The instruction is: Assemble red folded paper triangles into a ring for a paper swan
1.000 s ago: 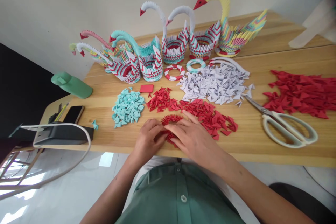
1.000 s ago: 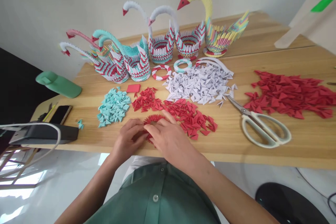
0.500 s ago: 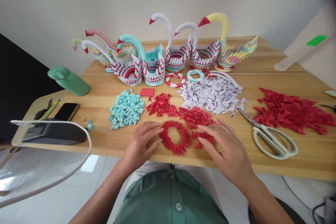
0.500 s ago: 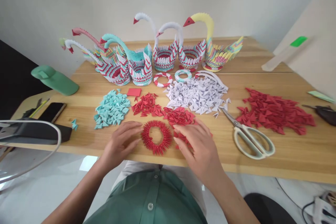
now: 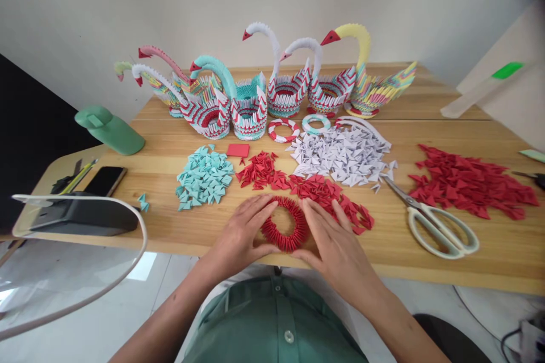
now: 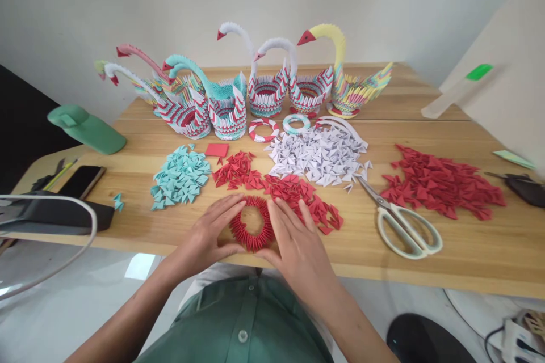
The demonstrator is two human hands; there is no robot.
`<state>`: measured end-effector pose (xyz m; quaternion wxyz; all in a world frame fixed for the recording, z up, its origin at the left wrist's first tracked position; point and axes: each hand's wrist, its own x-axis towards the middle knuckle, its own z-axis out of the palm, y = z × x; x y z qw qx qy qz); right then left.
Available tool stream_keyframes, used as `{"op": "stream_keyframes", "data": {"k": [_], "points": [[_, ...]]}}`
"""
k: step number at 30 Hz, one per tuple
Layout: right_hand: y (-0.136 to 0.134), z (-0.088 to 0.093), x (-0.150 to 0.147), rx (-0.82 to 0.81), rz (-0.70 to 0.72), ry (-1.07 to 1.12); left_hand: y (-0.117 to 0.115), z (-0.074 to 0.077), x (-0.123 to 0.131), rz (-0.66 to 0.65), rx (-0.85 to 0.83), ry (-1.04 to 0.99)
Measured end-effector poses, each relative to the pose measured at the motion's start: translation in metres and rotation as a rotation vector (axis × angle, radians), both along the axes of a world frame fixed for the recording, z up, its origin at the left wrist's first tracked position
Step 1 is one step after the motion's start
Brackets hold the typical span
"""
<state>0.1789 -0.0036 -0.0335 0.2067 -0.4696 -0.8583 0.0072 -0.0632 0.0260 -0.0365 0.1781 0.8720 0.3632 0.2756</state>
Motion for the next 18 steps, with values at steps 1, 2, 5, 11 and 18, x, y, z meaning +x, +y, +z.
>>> {"op": "stream_keyframes", "data": {"k": [1, 2, 5, 11, 18], "points": [[0.003, 0.000, -0.001, -0.004, 0.011, -0.014, 0.001, -0.001, 0.001, -0.002, 0.009, 0.009], [0.006, 0.001, -0.001, -0.008, 0.021, -0.025, 0.002, -0.001, 0.002, -0.004, 0.015, 0.016], [0.012, -0.001, -0.001, -0.027, 0.043, -0.052, 0.004, -0.002, 0.005, -0.008, 0.014, 0.032], [0.015, -0.006, -0.001, -0.067, 0.053, -0.056, 0.003, -0.002, 0.005, 0.012, -0.003, 0.030], [0.022, 0.016, 0.008, -0.013, 0.029, 0.040, 0.018, 0.012, 0.002, 0.023, -0.052, -0.066]]}}
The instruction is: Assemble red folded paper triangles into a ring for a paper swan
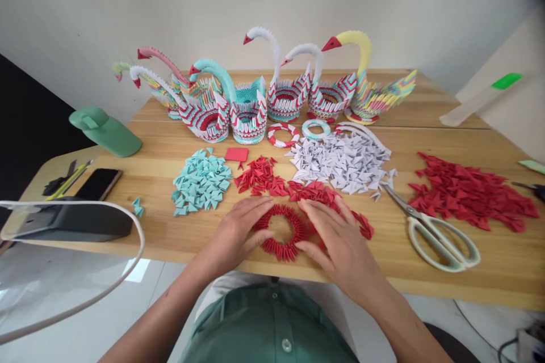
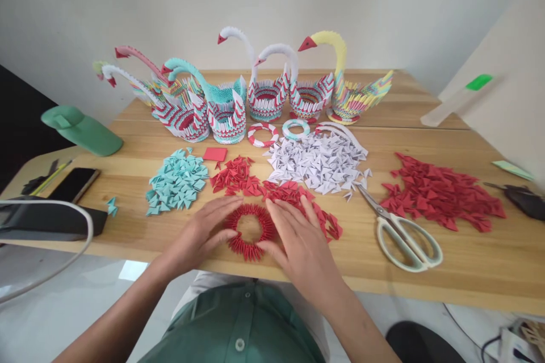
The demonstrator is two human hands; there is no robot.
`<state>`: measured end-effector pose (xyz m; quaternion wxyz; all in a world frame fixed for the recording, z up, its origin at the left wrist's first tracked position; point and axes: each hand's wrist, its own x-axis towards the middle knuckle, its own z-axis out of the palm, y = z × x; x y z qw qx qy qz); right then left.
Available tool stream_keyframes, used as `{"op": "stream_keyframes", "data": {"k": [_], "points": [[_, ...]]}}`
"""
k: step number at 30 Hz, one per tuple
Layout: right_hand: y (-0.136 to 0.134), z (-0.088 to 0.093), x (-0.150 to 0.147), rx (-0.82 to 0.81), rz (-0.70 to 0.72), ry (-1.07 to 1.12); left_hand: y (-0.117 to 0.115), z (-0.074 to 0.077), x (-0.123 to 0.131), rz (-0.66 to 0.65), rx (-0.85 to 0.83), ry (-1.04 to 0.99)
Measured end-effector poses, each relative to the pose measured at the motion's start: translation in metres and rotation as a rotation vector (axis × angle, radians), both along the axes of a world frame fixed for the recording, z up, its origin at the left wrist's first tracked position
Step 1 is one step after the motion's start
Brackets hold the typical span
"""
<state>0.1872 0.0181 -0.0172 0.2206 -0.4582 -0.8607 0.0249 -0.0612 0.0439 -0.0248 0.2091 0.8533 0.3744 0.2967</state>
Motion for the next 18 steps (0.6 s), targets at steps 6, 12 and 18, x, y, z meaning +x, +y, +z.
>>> {"op": "stream_keyframes", "data": {"k": [6, 12, 18], "points": [[0.003, 0.017, -0.014, 0.014, -0.108, -0.021, 0.027, 0.025, 0.022, -0.111, 0.067, 0.150], [0.006, 0.019, -0.030, -0.021, -0.191, -0.181, 0.037, 0.030, 0.038, -0.094, 0.009, 0.362], [0.010, 0.018, -0.034, -0.036, -0.241, -0.215, 0.037, 0.020, 0.040, -0.096, -0.003, 0.357]]}}
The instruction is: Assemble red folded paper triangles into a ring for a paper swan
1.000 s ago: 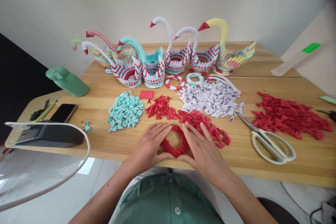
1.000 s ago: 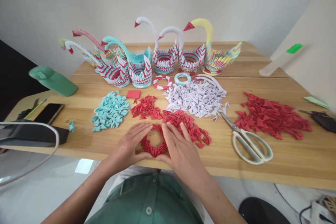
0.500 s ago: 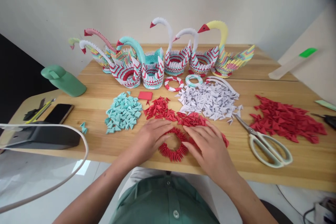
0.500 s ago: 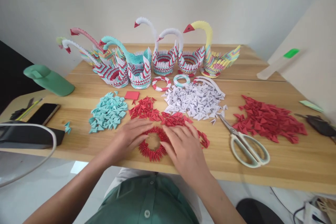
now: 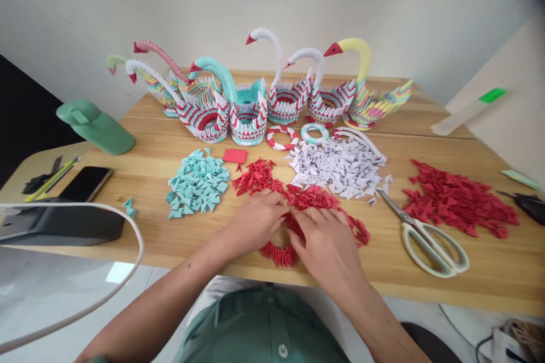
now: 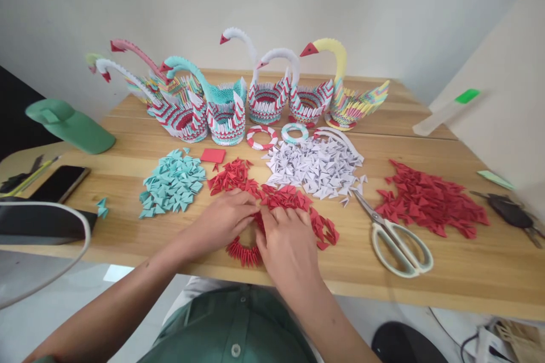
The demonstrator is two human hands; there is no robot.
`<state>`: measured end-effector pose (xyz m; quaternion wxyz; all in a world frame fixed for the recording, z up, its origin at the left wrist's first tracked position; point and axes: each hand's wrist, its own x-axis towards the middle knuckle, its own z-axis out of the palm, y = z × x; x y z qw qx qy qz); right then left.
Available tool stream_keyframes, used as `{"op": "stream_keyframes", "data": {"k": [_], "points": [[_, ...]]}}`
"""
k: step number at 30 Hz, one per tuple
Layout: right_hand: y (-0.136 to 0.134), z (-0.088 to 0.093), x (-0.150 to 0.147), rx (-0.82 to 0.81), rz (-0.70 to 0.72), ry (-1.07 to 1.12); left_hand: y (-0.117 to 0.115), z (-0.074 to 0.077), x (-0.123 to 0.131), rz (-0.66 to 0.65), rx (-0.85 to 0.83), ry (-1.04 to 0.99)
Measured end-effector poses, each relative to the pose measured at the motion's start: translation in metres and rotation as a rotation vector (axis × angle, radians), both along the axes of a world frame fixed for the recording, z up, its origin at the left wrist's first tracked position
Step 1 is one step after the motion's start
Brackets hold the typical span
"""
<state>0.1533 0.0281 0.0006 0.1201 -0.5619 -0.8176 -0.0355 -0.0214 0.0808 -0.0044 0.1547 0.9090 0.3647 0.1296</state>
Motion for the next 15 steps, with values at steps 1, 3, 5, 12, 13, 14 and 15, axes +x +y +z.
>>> {"op": "stream_keyframes", "data": {"k": [1, 3, 5, 12, 13, 14, 15], "points": [[0.0003, -0.0004, -0.0005, -0.001, -0.005, 0.004, 0.0000, -0.0010, -0.0003, -0.002, -0.001, -0.004], [0.0008, -0.0013, -0.0011, 0.005, -0.015, 0.015, 0.0000, -0.0019, -0.0009, -0.004, -0.004, -0.003], [0.0011, -0.0024, -0.0011, 0.020, -0.015, 0.025, -0.0001, -0.0016, -0.0010, -0.005, -0.007, -0.001], [0.0016, -0.0067, -0.0016, 0.062, 0.007, 0.033, -0.0008, 0.0005, -0.0005, 0.005, -0.024, -0.015], [0.0018, -0.0077, -0.0025, 0.062, 0.006, 0.035, -0.0009, -0.0001, -0.0008, 0.003, -0.022, -0.020], [0.0020, -0.0089, -0.0036, 0.063, 0.006, 0.039, -0.0009, -0.0007, -0.0012, 0.000, -0.021, -0.028], [0.0023, -0.0100, -0.0048, 0.063, 0.006, 0.043, -0.0010, -0.0015, -0.0016, -0.006, -0.020, -0.038]]}}
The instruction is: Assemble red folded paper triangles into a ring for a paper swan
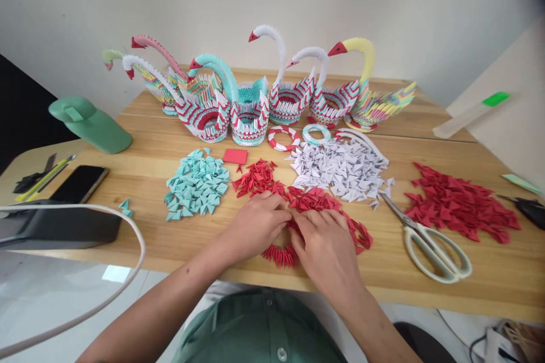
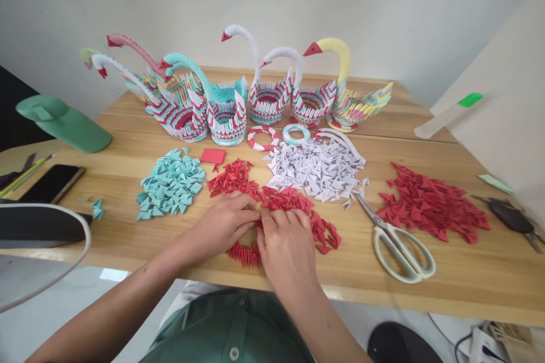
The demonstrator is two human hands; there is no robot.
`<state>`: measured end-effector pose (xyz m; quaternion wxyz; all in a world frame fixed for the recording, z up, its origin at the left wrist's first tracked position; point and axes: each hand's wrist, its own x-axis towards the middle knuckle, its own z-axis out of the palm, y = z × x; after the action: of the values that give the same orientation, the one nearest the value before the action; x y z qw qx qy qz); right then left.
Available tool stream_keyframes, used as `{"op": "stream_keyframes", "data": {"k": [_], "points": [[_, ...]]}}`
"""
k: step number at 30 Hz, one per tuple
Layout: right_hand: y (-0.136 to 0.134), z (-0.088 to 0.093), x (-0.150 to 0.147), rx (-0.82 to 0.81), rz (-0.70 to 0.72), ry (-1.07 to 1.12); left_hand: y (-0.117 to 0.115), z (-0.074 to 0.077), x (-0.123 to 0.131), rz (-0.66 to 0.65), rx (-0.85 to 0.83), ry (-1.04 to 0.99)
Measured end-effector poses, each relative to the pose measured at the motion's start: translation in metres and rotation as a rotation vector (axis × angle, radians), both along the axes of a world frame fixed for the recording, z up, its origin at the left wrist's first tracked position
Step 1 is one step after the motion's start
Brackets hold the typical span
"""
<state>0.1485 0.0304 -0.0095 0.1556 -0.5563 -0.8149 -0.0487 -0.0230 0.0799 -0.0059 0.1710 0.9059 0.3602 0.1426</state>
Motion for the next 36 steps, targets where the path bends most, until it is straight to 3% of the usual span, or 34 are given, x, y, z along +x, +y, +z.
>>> {"op": "stream_keyframes", "data": {"k": [7, 12, 18, 23, 32, 36], "points": [[-0.001, 0.004, 0.008, -0.053, 0.046, 0.132, -0.001, 0.001, -0.001, -0.006, -0.024, -0.029], [-0.020, 0.009, 0.034, 0.084, 0.077, 0.282, 0.000, 0.008, -0.002, -0.039, -0.060, 0.005], [-0.047, -0.014, 0.033, 0.079, 0.134, 0.227, 0.001, 0.009, 0.001, -0.064, -0.049, 0.043], [-0.049, -0.034, 0.022, 0.140, 0.126, 0.183, 0.002, 0.000, 0.007, -0.070, 0.013, 0.067], [-0.043, -0.039, 0.024, 0.136, 0.149, 0.229, 0.006, -0.006, 0.010, -0.087, 0.033, 0.030], [-0.046, -0.035, 0.029, 0.147, 0.162, 0.359, 0.003, 0.005, 0.004, -0.079, 0.051, -0.083]]}}
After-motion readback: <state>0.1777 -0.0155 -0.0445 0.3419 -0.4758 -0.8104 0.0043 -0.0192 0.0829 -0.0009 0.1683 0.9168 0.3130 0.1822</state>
